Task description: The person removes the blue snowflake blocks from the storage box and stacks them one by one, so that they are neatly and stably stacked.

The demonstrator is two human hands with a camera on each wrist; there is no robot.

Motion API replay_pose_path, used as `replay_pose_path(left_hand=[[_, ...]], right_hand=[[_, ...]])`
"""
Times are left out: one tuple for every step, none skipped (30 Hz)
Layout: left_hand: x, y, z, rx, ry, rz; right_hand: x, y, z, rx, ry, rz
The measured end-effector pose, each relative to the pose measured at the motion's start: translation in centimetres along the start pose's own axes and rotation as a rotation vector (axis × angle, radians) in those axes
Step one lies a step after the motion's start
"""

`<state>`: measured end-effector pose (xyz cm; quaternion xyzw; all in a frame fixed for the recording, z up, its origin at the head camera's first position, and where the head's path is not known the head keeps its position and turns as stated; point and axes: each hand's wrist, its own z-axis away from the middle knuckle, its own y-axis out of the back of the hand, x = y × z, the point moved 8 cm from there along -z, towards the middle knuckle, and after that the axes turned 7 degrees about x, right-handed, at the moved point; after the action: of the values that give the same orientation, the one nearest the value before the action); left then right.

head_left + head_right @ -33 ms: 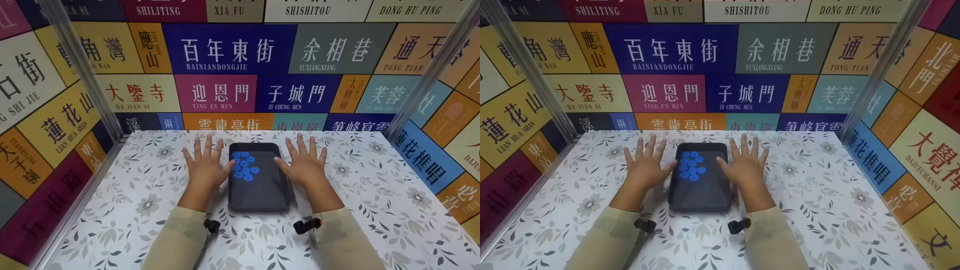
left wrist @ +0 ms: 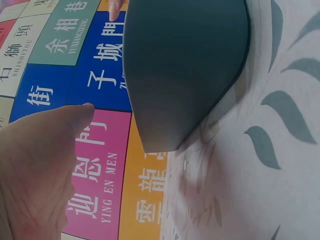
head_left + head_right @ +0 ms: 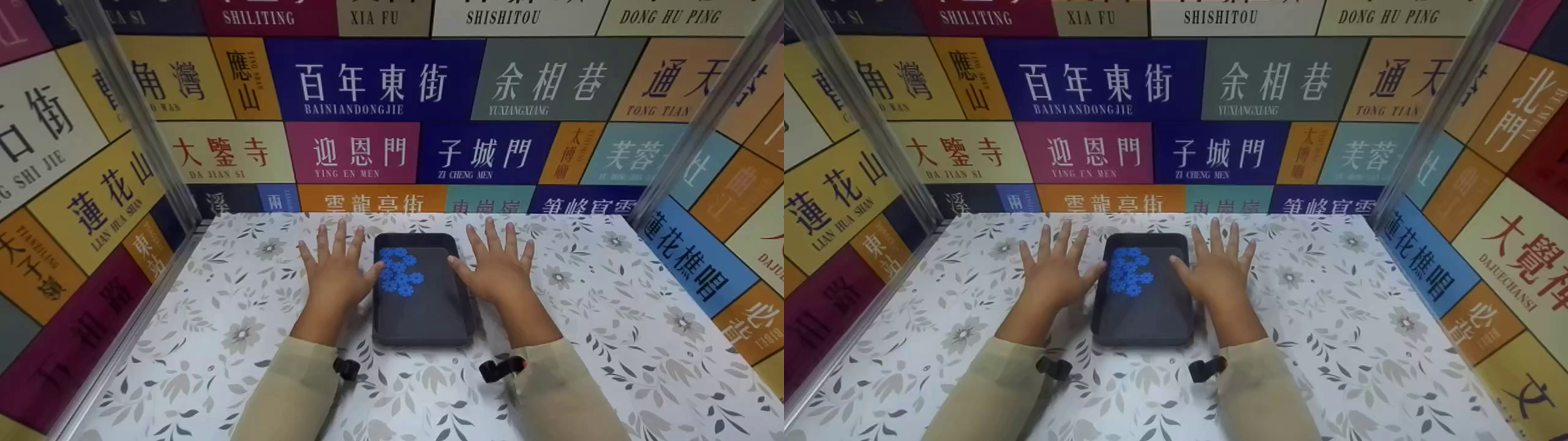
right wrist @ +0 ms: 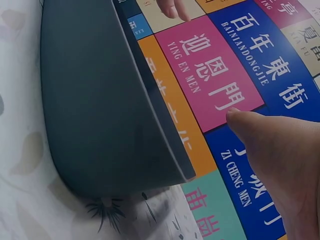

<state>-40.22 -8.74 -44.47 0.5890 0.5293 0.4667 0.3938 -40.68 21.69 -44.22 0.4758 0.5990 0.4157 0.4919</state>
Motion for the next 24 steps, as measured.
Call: replay_pose_path(left_hand=[[0.0,0.0,0.0,0.001,0.0,0.007],[0.0,0.0,0.0,0.0,-0.001,0.015],[0.0,0.1,-0.1,0.002,-0.001,0.021],[0.0,0.1,-0.1,0.002,0.0,0.025],[0.0,0.2,-0.1,0.001,0.0,0.033],[0.0,0.2,0.0,0.001,0.001,0.042],[0.0,0.2,0.0,0.003,0.001,0.048],[0.1,0.2,0.0,0.002,0.0,0.053],[0.1,0.3,0.0,0.001,0.0,0.057],[0.1,0.3,0.0,-0.002,-0.001,0.063],[0.1,0.3,0.0,-0.002,-0.004,0.075],[0.2,0.2,0.0,-0.003,-0.008,0.084],[0.2,0.2,0.0,-0.004,-0.01,0.092],[0.2,0.2,0.0,-0.005,-0.012,0.103],[0.2,0.2,0.0,-0.007,-0.013,0.113],[0.1,0.2,0.0,-0.006,-0.013,0.122],[0.1,0.1,0.0,-0.007,-0.01,0.133],[0.0,0.1,-0.1,-0.009,-0.007,0.142],[0.0,0.0,-0.1,-0.01,-0.005,0.152],[-0.1,-0.1,-0.2,-0.011,-0.003,0.166],[-0.2,-0.2,-0.2,-0.015,-0.004,0.175],[-0.2,-0.4,-0.3,-0.019,-0.005,0.186],[-0.2,-0.6,-0.3,-0.027,-0.01,0.201],[-0.2,-0.7,-0.3,-0.035,-0.017,0.216]], right_hand=[[0.0,0.0,0.0,-0.001,0.0,-0.001],[0.0,0.0,0.0,-0.001,0.001,0.0],[-0.1,0.1,0.0,-0.001,0.002,-0.003],[-0.1,0.1,0.0,0.001,0.004,-0.007],[-0.1,0.1,-0.1,0.0,0.006,-0.011],[-0.2,0.1,-0.1,0.001,0.008,-0.018],[-0.2,0.2,-0.1,0.004,0.011,-0.027],[-0.2,0.2,-0.2,0.005,0.014,-0.034],[-0.3,0.2,-0.2,0.007,0.015,-0.043],[-0.3,0.2,-0.3,0.009,0.017,-0.051],[-0.3,0.2,-0.4,0.01,0.018,-0.058],[-0.4,0.2,-0.4,0.013,0.02,-0.065],[-0.4,0.1,-0.5,0.016,0.02,-0.069],[-0.4,0.1,-0.5,0.019,0.022,-0.074],[-0.5,0.1,-0.6,0.022,0.027,-0.084],[-0.6,0.1,-0.6,0.023,0.037,-0.095],[-0.8,0.0,-0.6,0.022,0.047,-0.103],[-0.9,-0.1,-0.6,0.021,0.058,-0.115],[-1.1,-0.1,-0.6,0.017,0.071,-0.126],[-1.4,-0.2,-0.6,0.013,0.084,-0.142],[-1.6,-0.3,-0.6,0.007,0.1,-0.152],[-1.8,-0.3,-0.6,0.005,0.112,-0.165],[-2.0,-0.4,-0.6,0.005,0.126,-0.178],[-2.2,-0.3,-0.6,0.006,0.138,-0.198]])
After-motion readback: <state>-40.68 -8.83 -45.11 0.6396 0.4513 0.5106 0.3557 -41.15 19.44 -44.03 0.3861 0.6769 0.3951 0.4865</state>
